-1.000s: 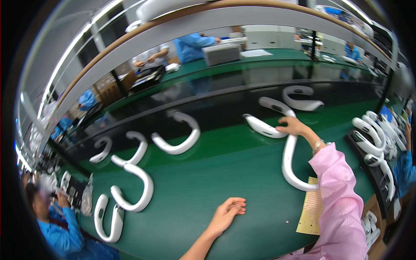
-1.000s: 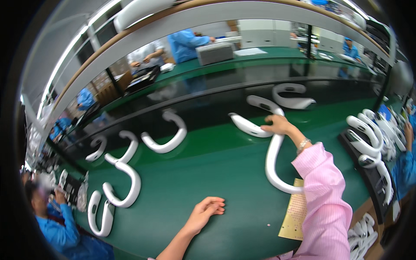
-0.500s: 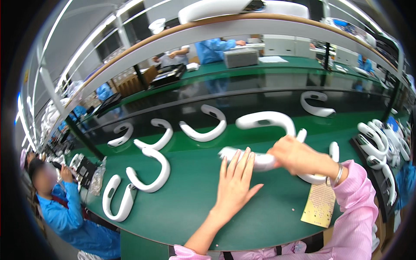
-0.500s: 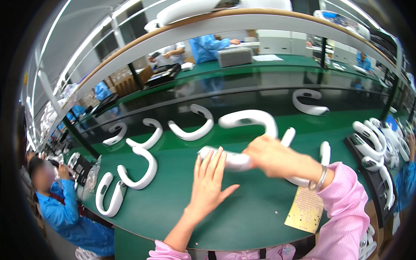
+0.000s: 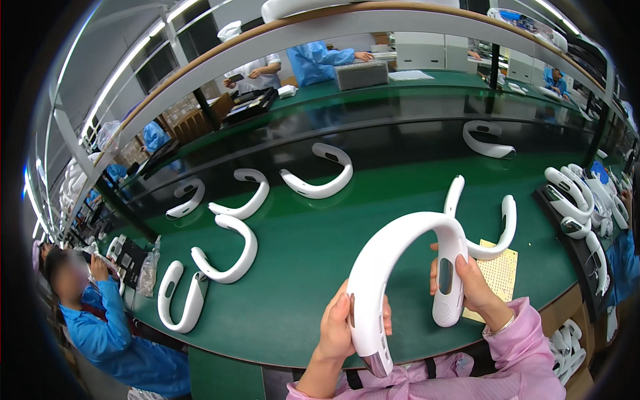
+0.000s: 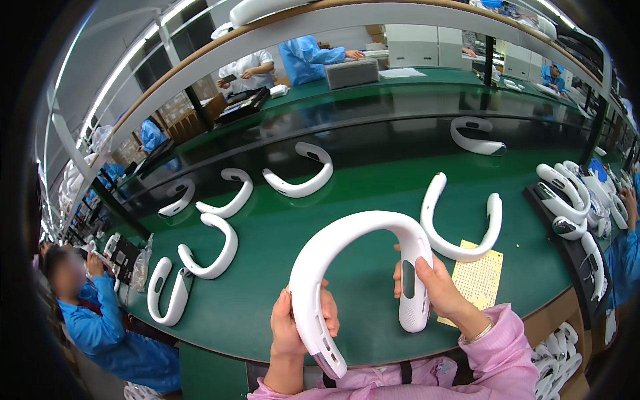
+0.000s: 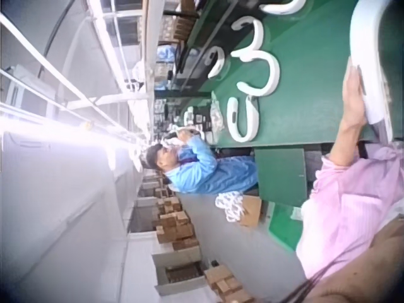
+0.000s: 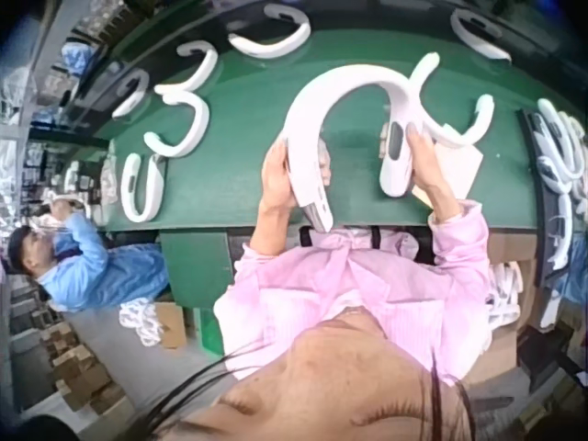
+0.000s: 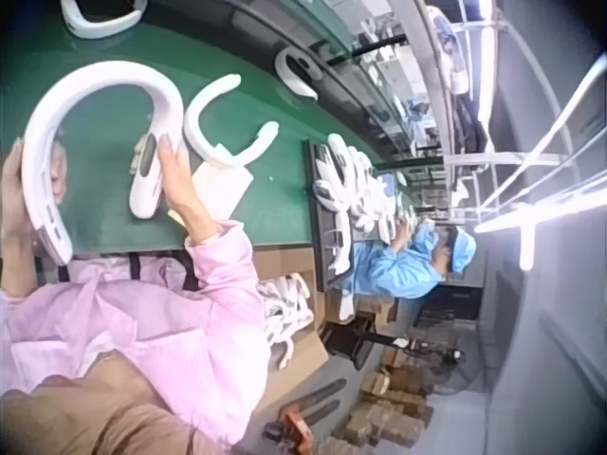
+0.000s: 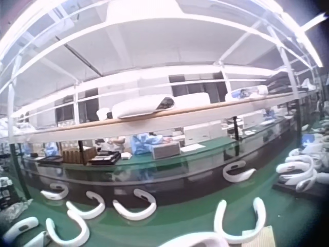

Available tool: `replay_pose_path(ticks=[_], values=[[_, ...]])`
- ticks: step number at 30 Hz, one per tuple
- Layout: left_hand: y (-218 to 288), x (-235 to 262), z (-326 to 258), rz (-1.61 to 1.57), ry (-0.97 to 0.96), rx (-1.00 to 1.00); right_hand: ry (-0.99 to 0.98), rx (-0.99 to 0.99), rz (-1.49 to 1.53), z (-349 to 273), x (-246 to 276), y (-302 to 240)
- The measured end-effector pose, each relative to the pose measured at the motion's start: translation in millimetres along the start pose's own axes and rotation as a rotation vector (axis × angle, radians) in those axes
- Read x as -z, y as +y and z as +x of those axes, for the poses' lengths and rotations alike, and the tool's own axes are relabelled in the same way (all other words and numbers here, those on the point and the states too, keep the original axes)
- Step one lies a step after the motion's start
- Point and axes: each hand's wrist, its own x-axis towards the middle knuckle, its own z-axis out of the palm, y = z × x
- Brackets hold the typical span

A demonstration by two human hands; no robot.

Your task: Inspecting, cleaning, and organizing neck massager devices on a factory assembly line.

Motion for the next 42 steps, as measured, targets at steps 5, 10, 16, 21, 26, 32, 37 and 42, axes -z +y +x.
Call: replay_pose_path(ticks=[5, 10, 16, 21, 26, 32, 37, 42], values=[[-21, 22, -1, -0.262, -0.058, -0.006, 0.107, 0.033, -0.066, -11, -12, -5], [-26, 25, 2, -0.427, 0.012, 0.094, 0.194, -0.047, -0.138, -17, -16, -17], [-32, 27, 1, -0.599, -0.055, 0.084, 0.204, -0.087, -0.126, -21, -13, -20], [-33, 30, 1, -0.778, 0.015, 0.052, 0.113, -0.112, 0.041, -24, -10, -22], [-39, 35, 5, -0.953, -0.004, 0.055, 0.118, -0.109, 0.081, -22, -11, -27], [-25, 12, 5, -0.783, 0.027, -0.029, 0.092, -0.094, -0.005, -19, -6, -21], [-5, -56, 14, -0.018, 0.14, -0.022, 0.183, -0.257, 0.061, -7, 0, 12], [1, -73, 16, 0.176, 0.209, 0.049, 0.184, -0.341, 0.147, -1, -10, 26]])
